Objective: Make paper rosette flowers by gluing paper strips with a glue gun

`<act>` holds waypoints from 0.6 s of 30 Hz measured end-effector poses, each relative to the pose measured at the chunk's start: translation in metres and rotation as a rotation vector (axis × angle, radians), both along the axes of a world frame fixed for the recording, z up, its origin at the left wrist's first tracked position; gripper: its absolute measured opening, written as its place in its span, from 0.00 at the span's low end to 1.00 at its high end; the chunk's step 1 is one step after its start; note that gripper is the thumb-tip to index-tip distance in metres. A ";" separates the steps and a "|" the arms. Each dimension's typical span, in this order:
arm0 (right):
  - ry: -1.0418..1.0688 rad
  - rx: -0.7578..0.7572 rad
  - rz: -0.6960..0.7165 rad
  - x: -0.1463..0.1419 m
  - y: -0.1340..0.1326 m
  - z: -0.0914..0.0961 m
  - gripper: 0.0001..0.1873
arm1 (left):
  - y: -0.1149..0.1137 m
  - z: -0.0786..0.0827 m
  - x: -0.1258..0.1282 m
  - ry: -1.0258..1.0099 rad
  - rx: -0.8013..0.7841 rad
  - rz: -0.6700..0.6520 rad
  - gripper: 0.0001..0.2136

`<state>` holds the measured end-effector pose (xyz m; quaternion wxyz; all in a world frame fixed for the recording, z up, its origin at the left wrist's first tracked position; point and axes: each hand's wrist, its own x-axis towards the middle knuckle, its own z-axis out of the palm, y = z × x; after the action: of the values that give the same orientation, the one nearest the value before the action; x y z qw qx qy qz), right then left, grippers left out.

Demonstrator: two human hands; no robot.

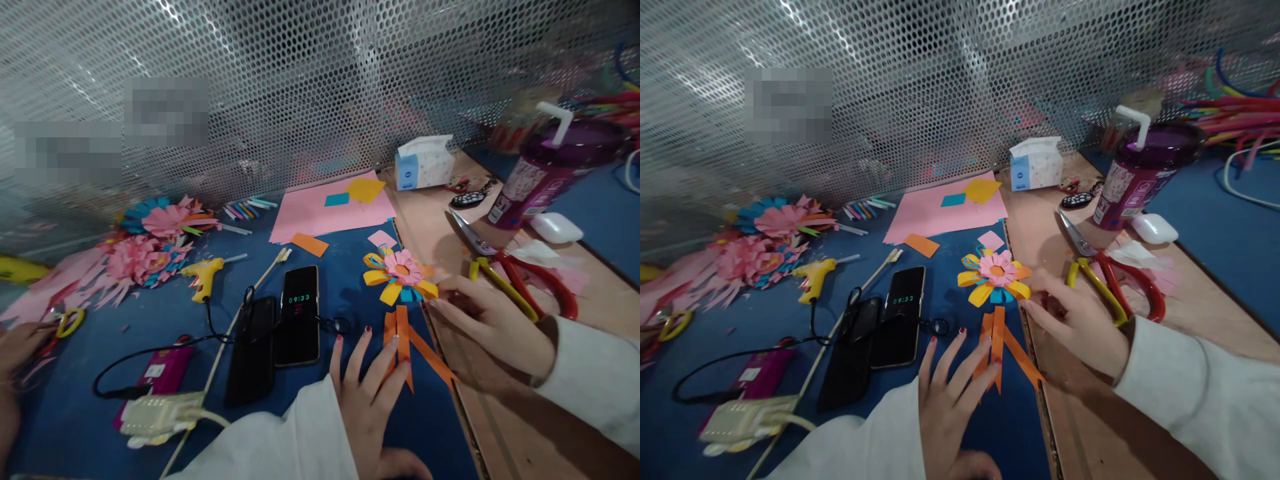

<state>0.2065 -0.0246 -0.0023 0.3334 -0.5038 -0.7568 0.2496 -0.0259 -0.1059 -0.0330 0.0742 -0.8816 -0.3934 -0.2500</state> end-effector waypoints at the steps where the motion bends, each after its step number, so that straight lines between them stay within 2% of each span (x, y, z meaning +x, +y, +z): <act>1: -0.044 0.006 0.010 0.000 0.000 -0.001 0.12 | 0.000 0.000 0.000 -0.005 0.007 0.000 0.40; 8: -0.158 0.146 0.061 -0.001 0.001 -0.009 0.12 | -0.003 0.002 0.007 -0.119 0.007 0.023 0.36; 13: -0.187 0.255 0.103 -0.001 -0.003 -0.006 0.10 | 0.001 0.000 0.012 -0.192 0.005 0.017 0.33; 16: -0.172 0.371 0.223 0.001 -0.008 -0.003 0.10 | 0.026 0.018 -0.002 -0.252 -0.018 0.008 0.30; 18: -0.179 0.468 0.357 0.003 -0.012 -0.002 0.12 | 0.052 0.039 -0.022 -0.222 0.040 0.092 0.24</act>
<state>0.2100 -0.0364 -0.0047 0.3236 -0.2923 -0.8966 0.0777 -0.0481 -0.0540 0.0064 0.0592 -0.8280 -0.4340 -0.3501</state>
